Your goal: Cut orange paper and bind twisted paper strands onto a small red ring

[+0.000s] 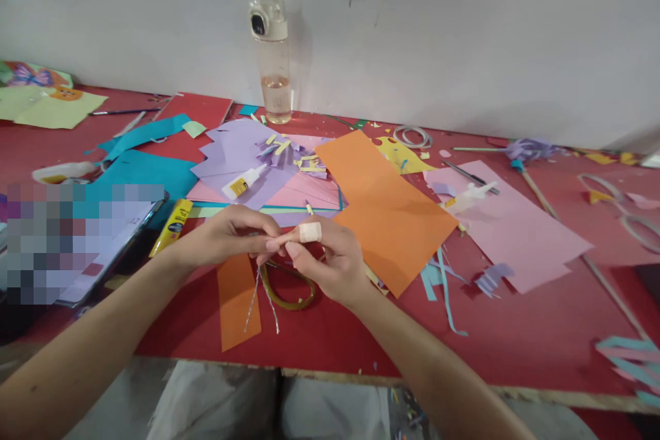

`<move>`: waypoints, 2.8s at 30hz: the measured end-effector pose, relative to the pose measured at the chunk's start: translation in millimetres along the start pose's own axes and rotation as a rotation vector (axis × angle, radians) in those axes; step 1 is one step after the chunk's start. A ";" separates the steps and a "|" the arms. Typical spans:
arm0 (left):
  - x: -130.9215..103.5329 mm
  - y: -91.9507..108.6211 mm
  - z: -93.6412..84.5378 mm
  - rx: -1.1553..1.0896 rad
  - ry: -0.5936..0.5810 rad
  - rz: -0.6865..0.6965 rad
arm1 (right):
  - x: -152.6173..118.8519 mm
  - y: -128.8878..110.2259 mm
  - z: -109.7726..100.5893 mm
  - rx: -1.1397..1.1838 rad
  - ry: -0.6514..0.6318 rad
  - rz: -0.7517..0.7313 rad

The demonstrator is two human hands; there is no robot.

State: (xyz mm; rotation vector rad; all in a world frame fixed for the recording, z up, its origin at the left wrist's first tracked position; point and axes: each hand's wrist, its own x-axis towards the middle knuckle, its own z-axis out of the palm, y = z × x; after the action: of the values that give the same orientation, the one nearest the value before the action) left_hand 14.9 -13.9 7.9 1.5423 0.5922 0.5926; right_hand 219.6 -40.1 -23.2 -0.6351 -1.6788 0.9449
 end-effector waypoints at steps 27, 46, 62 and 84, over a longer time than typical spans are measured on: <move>4.4 -0.3 9.6 0.326 0.260 0.281 | -1.4 0.5 5.4 -0.091 0.133 0.094; 8.1 -7.1 11.7 0.726 0.383 0.654 | -1.9 -0.1 8.7 -0.060 0.217 0.132; 11.5 -11.2 13.5 0.896 0.459 0.766 | -2.1 0.3 15.8 0.006 0.295 0.127; 4.0 -2.7 1.5 0.484 0.408 0.472 | 9.3 4.6 -5.1 -0.688 -0.199 0.136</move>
State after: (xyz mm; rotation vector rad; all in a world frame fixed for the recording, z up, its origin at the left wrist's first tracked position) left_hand 18.8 -12.1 5.2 2.0581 0.7160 1.2089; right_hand 221.4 -28.9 -21.5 -1.1474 -2.1752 0.5133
